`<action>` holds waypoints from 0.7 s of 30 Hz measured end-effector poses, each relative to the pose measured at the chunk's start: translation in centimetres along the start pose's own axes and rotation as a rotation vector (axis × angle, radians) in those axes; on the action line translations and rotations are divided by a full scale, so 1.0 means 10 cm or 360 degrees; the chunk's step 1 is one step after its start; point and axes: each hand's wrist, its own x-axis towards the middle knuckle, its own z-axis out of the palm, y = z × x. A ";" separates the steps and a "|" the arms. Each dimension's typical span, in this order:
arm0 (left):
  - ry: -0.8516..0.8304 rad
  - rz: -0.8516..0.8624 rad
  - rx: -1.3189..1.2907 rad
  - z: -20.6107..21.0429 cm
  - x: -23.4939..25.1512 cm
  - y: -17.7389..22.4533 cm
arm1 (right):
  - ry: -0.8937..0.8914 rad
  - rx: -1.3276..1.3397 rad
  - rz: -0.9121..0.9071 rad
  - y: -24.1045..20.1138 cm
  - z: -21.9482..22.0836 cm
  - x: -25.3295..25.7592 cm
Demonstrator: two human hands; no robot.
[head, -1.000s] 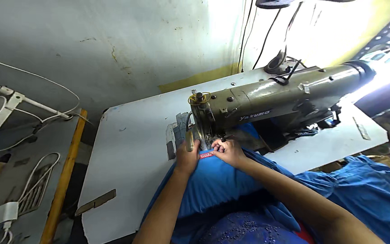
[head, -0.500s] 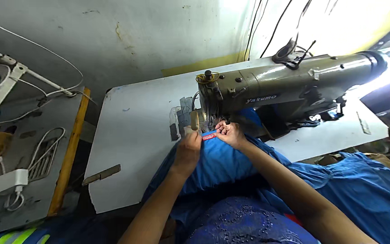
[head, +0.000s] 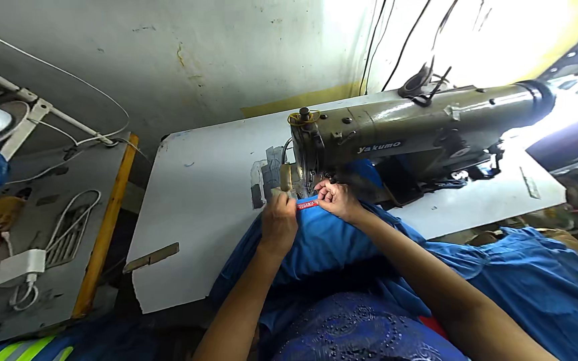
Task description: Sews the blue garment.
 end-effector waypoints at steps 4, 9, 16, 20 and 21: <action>-0.0202 -0.0135 -0.0792 0.24 0.27 -0.06 | -0.0047 0.0040 0.0012 -0.01 -0.03 0.01; -0.0421 -0.0231 -0.0840 0.27 0.33 -0.10 | -0.0120 -0.0042 0.0127 -0.12 -0.25 -0.01; -0.0701 -0.0402 -0.0633 0.17 0.46 0.03 | 0.0196 -0.0028 0.0222 -0.26 -0.49 -0.34; -0.0769 -0.0445 -0.0564 0.12 0.50 0.08 | 0.0155 0.0064 0.0308 -0.33 -0.38 -0.46; -0.0806 -0.0452 -0.0516 0.11 0.52 0.11 | 0.0149 0.0054 0.0303 -0.35 -0.33 -0.47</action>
